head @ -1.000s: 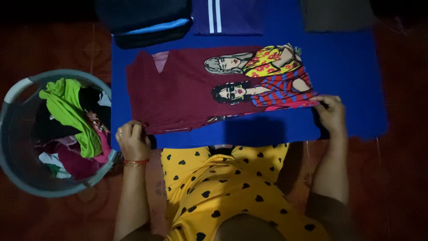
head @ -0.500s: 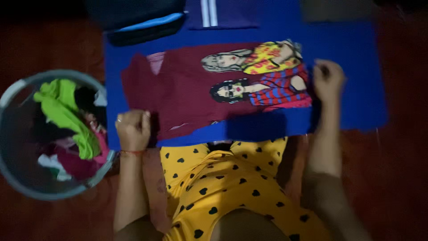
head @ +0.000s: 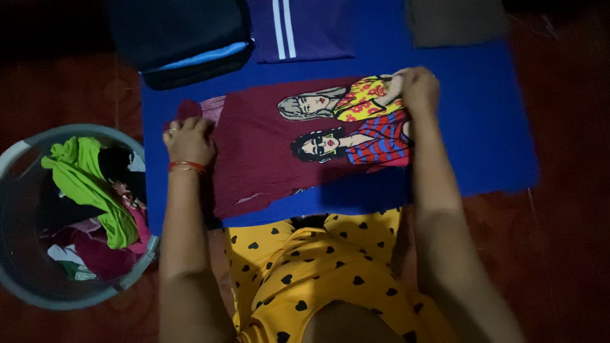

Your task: The person folds several clothing items, including black fabric, blue and red shorts, dark trousers, and a maroon graphic t-shirt, by smoothing them flat on a surface and doubling them over by hand.

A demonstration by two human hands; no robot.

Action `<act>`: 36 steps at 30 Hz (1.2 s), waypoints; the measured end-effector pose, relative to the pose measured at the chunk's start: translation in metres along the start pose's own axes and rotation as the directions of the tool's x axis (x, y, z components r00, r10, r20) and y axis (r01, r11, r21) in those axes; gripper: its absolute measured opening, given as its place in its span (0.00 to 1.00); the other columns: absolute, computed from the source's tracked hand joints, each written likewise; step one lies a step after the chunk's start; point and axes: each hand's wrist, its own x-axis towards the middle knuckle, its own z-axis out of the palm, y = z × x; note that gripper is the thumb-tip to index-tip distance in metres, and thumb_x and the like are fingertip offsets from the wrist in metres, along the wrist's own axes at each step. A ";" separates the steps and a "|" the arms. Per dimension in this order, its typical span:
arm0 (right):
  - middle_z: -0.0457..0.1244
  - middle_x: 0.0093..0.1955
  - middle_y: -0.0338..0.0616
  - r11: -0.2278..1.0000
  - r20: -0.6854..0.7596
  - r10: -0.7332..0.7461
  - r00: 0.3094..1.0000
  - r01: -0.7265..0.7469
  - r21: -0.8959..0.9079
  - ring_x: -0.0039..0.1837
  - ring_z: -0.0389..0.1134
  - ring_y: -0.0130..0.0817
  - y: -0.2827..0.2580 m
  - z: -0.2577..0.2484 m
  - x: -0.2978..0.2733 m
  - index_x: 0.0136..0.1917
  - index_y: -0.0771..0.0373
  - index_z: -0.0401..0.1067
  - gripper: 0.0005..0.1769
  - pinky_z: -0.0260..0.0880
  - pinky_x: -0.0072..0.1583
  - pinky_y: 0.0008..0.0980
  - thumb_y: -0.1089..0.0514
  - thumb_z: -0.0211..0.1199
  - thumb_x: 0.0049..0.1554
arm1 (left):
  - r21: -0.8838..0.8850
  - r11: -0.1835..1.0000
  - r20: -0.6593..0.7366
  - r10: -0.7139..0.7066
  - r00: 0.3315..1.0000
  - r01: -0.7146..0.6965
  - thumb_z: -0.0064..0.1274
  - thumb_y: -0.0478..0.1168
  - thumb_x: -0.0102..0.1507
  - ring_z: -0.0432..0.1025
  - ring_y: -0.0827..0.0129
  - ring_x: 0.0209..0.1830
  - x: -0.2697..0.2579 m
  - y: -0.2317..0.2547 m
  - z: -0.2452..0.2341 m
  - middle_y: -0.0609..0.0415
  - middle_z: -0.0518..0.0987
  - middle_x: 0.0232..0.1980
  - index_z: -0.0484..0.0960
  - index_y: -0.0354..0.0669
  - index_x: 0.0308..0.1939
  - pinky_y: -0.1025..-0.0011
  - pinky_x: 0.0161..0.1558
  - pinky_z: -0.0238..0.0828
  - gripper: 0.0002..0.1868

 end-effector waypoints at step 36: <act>0.36 0.86 0.43 0.957 0.531 -0.019 0.847 0.170 -0.237 0.85 0.32 0.47 -0.175 0.011 -0.032 0.82 0.41 0.48 0.34 0.24 0.78 0.58 0.34 0.28 0.67 | -0.173 0.860 -0.086 -0.499 0.862 0.480 0.60 0.49 0.68 0.77 0.46 0.47 0.022 -0.121 0.080 0.39 0.82 0.47 0.83 0.39 0.40 0.52 0.49 0.74 0.15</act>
